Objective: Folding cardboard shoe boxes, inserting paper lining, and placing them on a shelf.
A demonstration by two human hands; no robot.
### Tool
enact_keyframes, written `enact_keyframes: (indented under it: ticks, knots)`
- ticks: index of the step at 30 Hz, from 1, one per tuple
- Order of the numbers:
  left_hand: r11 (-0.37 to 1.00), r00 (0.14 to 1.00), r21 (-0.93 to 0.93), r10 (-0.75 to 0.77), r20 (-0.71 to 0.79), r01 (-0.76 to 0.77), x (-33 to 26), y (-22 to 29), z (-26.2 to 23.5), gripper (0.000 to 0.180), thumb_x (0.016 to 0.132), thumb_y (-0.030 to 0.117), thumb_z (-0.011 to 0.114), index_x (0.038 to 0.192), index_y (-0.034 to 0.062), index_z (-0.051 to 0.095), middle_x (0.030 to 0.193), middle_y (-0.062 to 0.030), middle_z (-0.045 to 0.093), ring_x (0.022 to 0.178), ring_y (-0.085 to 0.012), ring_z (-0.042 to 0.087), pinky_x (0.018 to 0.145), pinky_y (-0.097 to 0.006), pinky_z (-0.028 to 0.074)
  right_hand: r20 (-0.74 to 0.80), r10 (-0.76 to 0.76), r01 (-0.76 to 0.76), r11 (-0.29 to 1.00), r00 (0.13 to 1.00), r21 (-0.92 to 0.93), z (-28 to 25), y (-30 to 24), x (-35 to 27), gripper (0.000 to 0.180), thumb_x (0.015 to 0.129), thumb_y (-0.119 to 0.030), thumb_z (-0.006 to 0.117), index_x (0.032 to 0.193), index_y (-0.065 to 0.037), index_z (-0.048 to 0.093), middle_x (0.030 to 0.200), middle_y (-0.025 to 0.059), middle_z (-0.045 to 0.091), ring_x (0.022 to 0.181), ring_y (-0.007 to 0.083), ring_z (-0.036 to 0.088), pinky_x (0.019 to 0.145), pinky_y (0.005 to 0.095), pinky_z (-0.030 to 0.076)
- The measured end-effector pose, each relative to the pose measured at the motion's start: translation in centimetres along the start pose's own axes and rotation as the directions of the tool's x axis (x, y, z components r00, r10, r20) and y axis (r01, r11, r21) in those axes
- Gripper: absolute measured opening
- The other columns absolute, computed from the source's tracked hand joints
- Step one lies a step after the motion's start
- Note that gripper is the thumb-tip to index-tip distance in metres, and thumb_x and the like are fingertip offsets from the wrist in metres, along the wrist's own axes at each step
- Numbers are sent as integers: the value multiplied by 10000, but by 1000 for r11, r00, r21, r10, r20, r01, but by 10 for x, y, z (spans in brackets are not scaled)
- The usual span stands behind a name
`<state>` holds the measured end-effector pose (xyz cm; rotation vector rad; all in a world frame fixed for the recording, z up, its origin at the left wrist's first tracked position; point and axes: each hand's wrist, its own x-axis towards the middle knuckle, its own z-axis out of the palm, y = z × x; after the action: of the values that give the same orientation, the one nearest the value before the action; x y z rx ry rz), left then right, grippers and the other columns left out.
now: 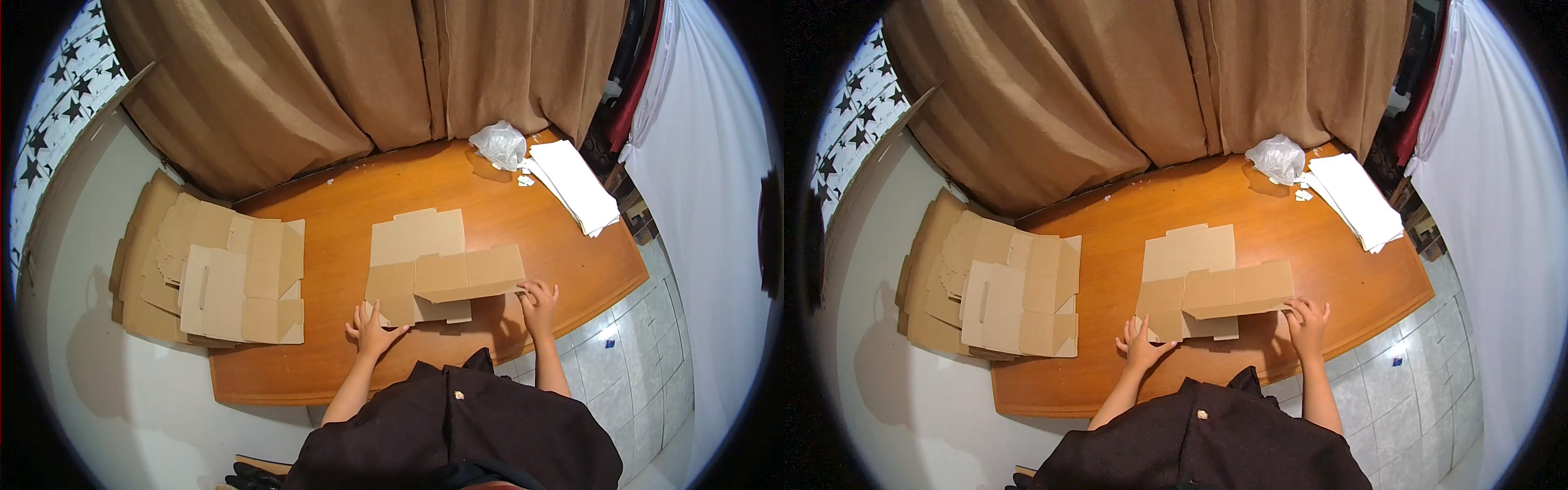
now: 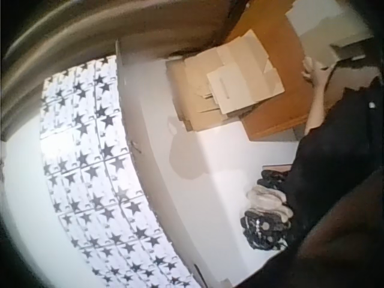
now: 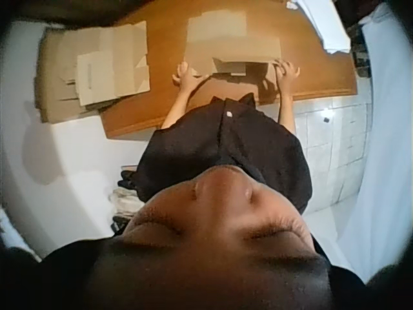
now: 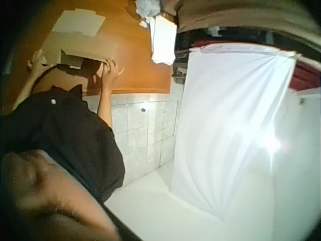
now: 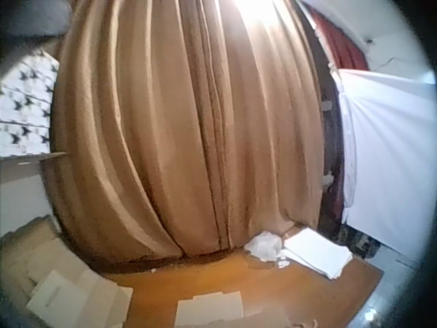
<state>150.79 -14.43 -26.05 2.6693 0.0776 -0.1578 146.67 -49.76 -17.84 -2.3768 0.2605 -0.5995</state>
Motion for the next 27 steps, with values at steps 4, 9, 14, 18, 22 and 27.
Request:
enact_keyframes:
  ticks: [4, 9, 14, 18, 22, 27]
  knots:
    - [992, 991, 72, 106, -87, -100, 1, 12, -19, 900, 597, 587, 721, 1330, 159, 424, 1454, -177, 204, 1350, -349, 141, 978, -665, 15, -105, -78, 80, 997, 991, 7, -10, -14, 14, 150, 739, -97, 648, 886, -128, 650, 947, 32, 606, 950, 219, 562, 1041, 534, 162]
    - [980, 970, 90, 191, -153, -179, 10, 1, -30, 639, 689, 501, 691, 1227, 182, 560, 1416, -85, 349, 1331, -300, 243, 967, -679, -7, -188, -151, 149, 989, 971, -21, -21, -42, 22, 178, 721, -78, 657, 892, -123, 636, 971, 22, 606, 978, 213, 550, 1046, 503, 179]
    - [953, 942, -42, 303, 146, -300, 10, 29, -83, 629, 744, 561, 609, 1226, 159, 560, 1333, -86, 459, 1284, -264, 356, 993, -662, -2, -324, -65, 105, 989, 944, 107, -23, -47, 29, 186, 730, -66, 658, 910, -109, 634, 1009, 51, 606, 1010, 225, 543, 1034, 476, 220]
    - [946, 926, -117, 320, 198, -302, 11, 32, -77, 692, 748, 595, 588, 1267, 142, 517, 1355, -91, 434, 1267, -257, 383, 1007, -650, 20, -306, -47, 103, 980, 951, 170, -21, -45, 27, 188, 733, -73, 665, 916, -101, 635, 1017, 69, 603, 1014, 239, 546, 1019, 480, 245]
    - [913, 914, -73, 404, 29, -402, 9, 53, -67, 690, 771, 571, 577, 1305, 147, 468, 1381, -101, 395, 1267, -253, 383, 1025, -623, 69, -293, -96, 144, 979, 951, 146, -21, -46, 21, 196, 714, -71, 677, 905, -86, 641, 1012, 80, 611, 988, 252, 564, 995, 471, 288]
    - [821, 834, -182, 551, 9, -541, 11, 85, -73, 464, 851, 435, 553, 1255, 206, 529, 1357, -85, 432, 1221, -244, 440, 1047, -576, 97, -270, -167, 212, 966, 948, 150, -26, -55, 17, 205, 695, -44, 679, 897, -66, 649, 1002, 96, 617, 968, 270, 574, 935, 413, 374]
